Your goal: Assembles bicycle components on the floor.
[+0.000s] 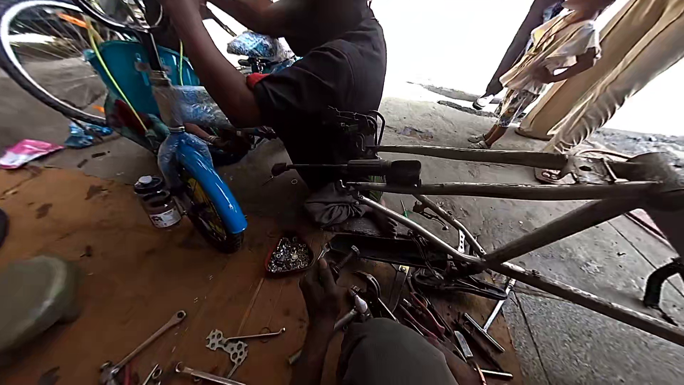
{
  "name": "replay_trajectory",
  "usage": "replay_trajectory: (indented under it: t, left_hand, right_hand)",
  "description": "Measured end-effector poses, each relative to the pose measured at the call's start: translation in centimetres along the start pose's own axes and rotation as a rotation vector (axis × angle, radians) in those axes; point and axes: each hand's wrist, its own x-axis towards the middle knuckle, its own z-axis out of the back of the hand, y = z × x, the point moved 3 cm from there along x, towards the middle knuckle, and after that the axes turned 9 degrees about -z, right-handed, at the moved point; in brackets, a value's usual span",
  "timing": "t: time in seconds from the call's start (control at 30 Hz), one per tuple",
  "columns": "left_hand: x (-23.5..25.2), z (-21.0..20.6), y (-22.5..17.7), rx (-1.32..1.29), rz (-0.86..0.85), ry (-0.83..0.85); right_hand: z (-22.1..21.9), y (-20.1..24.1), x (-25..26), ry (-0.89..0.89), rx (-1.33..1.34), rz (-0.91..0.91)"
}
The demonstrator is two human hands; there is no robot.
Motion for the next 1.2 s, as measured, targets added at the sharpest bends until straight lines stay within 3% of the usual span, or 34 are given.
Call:
replay_trajectory:
  t: [0.1,0.23,0.33,0.37,0.4,0.43,0.47,0.5,0.7,0.83,0.97,1.2]
  left_hand:
    - [0.1,0.2,0.2,-0.006,-0.002,-0.002]
    - [-0.2,0.2,-0.1,-0.012,0.004,-0.002]
    - [-0.4,0.3,-0.3,-0.022,0.016,0.039]
    - [-0.4,0.3,-0.4,-0.012,0.013,0.039]
    - [-0.4,0.4,-0.3,-0.004,0.010,0.038]
    - [-0.4,0.6,-0.3,0.000,0.011,0.040]
    - [-0.3,0.7,-0.1,0.002,0.011,0.042]
    - [-0.2,0.8,0.1,0.001,0.010,0.046]
    - [0.3,1.5,0.6,-0.014,0.024,0.086]
    - [0.6,1.5,1.7,-0.097,0.040,0.031]
    - [-1.3,0.5,5.9,-0.286,0.135,-0.100]
    - [-7.2,-2.4,12.9,-0.392,0.373,-0.292]
  right_hand:
    - [-0.2,2.6,0.9,-0.007,0.032,-0.056]
    - [-1.4,-4.7,6.4,0.079,0.013,0.060]
    - [-1.6,-4.4,7.3,0.035,-0.107,0.192]
    - [-1.7,-1.5,6.4,0.006,-0.209,0.074]
    - [-2.0,3.2,5.4,0.048,-0.297,-0.303]
    - [-2.4,3.8,5.4,0.028,-0.332,-0.358]
    - [-2.7,0.0,6.2,-0.078,-0.325,-0.015]
    - [-2.8,-2.6,7.2,-0.088,-0.260,0.109]
    - [-4.0,-4.8,9.6,-0.143,-0.294,0.016]
    - [-4.4,-3.9,10.8,-0.177,-0.351,-0.076]
    - [-4.0,-3.2,13.4,-0.173,-0.456,0.065]
    - [-2.7,-2.2,15.8,0.041,-0.447,0.242]
